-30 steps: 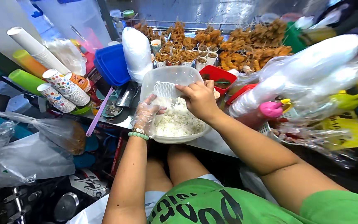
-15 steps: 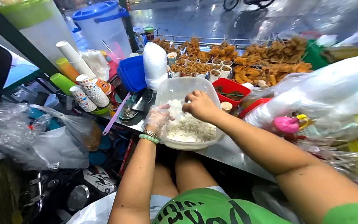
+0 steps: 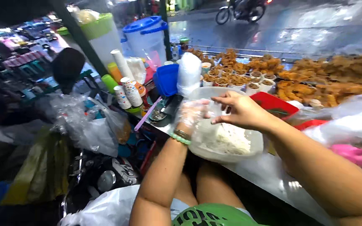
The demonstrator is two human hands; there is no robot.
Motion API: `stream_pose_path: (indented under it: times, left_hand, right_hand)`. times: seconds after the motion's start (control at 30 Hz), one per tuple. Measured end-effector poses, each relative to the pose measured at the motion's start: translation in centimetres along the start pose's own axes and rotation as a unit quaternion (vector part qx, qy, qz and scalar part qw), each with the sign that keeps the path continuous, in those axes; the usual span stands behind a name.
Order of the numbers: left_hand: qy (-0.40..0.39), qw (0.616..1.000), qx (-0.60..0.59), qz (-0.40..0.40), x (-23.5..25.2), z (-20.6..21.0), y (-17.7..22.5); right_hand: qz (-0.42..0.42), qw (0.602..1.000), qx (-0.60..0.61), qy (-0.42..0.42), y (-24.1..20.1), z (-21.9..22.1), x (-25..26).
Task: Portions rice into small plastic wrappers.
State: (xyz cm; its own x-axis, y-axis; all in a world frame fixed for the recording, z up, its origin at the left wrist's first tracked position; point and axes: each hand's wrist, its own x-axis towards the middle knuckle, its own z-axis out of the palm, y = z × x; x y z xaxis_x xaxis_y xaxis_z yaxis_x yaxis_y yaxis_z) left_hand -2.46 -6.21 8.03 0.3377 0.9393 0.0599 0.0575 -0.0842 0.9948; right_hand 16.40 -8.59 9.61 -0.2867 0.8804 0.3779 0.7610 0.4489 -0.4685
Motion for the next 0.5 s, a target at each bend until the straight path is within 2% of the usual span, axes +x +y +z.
stream_pose_path:
  times: [0.03, 0.13, 0.2, 0.23, 0.33, 0.43, 0.5]
  left_hand:
    - [-0.011, 1.0, -0.015, 0.015, -0.3, 0.6, 0.5]
    - [-0.027, 0.992, -0.034, 0.114, -0.7, 1.1, 1.1]
    - [-0.034, 0.978, 0.054, 0.201, -0.9, 0.6, 0.7]
    - [-0.05, 0.972, 0.082, 0.215, -0.8, 0.7, 0.3]
    - [-0.09, 0.973, 0.095, 0.192, -2.6, 3.1, -2.1]
    - [-0.087, 0.951, 0.2, 0.221, -3.8, 5.7, -5.4]
    - [-0.089, 0.952, 0.242, 0.166, -3.9, 6.3, -6.8]
  right_hand:
    - [0.002, 1.0, 0.002, 0.005, -0.1, 0.6, -0.1]
    - [-0.037, 0.995, -0.003, 0.089, 0.2, 1.2, -0.4]
    - [-0.042, 0.99, 0.005, 0.135, -0.3, 0.4, -1.0]
    - [-0.033, 0.988, 0.022, 0.151, -0.8, 0.1, -1.2]
    - [-0.035, 0.977, 0.113, 0.177, -2.4, 0.4, -2.1]
    - [-0.051, 0.961, 0.181, 0.202, -2.7, 0.9, -3.2]
    - [-0.038, 0.945, 0.237, 0.221, -1.8, 1.0, -4.0]
